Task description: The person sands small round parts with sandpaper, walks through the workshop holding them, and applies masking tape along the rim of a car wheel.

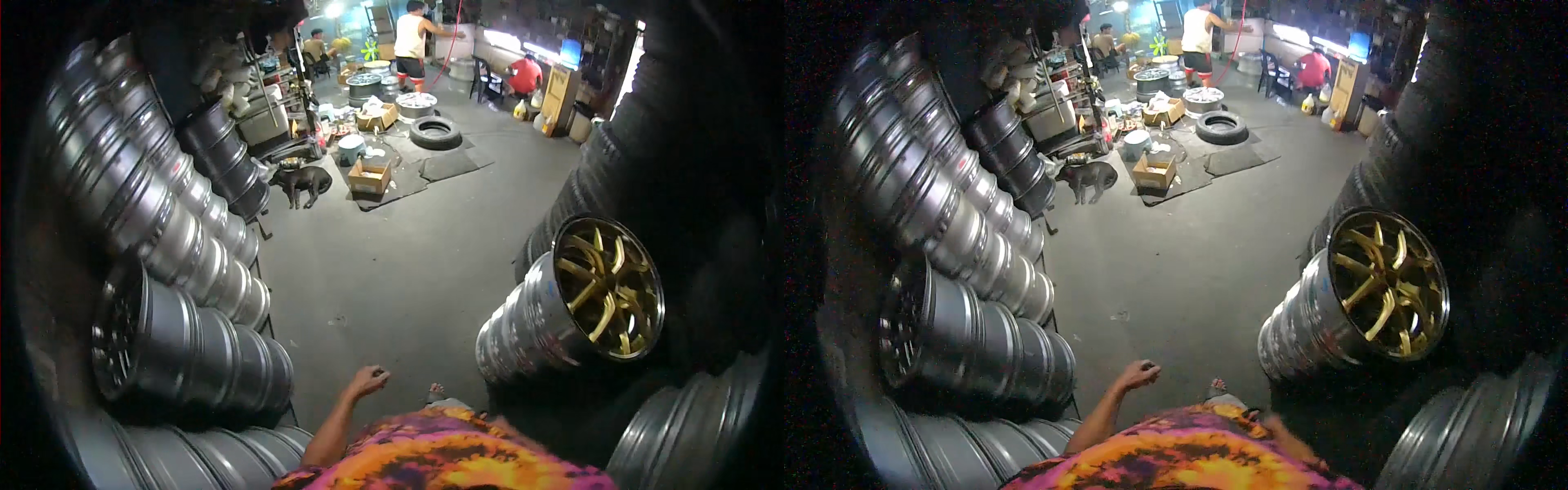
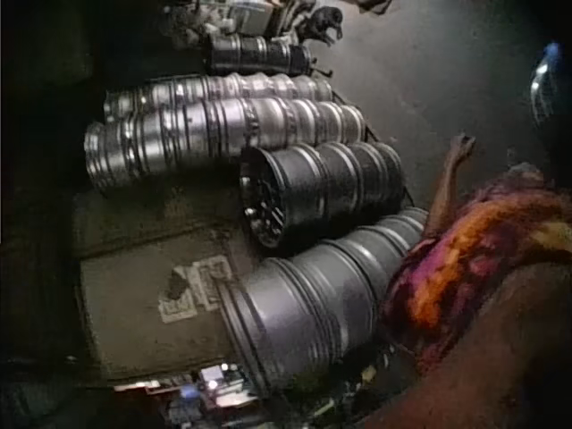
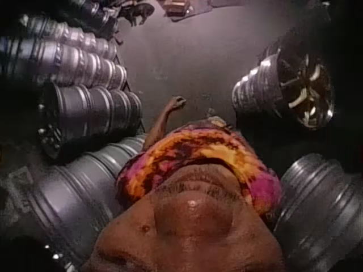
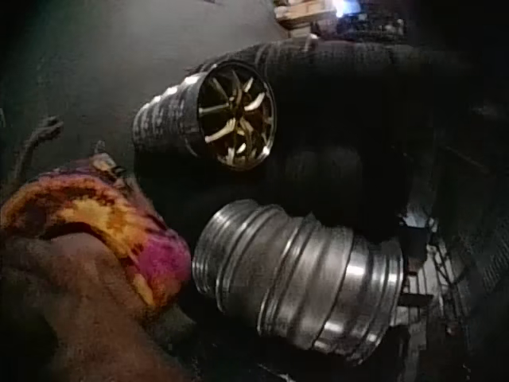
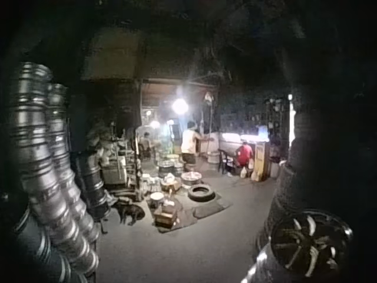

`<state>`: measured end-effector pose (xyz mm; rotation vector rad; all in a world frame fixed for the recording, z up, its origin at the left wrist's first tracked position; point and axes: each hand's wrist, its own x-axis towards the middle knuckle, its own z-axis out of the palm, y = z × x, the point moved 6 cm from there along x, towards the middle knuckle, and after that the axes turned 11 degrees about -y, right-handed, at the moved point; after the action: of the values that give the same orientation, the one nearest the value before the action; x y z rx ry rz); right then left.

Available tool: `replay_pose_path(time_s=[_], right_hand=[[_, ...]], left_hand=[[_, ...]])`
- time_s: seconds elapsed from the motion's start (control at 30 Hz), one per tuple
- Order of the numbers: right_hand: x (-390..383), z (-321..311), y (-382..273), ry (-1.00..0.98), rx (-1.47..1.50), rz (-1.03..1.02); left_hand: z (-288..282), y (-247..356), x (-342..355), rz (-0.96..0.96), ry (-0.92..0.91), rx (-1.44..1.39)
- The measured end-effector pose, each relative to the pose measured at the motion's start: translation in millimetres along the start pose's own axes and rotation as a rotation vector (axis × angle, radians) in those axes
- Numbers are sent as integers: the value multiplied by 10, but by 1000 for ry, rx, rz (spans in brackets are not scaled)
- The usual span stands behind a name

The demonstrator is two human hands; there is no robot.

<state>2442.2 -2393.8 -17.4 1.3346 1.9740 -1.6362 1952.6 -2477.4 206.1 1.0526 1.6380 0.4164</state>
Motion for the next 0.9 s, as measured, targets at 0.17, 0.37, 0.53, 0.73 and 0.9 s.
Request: replay_pose_path(time_s=[0.17,0.37,0.53,0.73,0.9], right_hand=[[1762,-2574,-2630,310,-262,-61],[2900,-4769,-4772,508,132,-332],[3866,-4887,-4277,307,-4,-87],[4379,-3928,-1613,-101,-361,202],[5228,-5005,-2489,-105,-158,338]], left_hand=[[-208,-1668,258,-441,53,-413],[-786,-2452,1027,-742,-90,-363],[-2348,-1466,3274,-638,-151,-274],[-5060,1754,6565,162,234,-298],[-6201,3537,7354,277,291,-341]])
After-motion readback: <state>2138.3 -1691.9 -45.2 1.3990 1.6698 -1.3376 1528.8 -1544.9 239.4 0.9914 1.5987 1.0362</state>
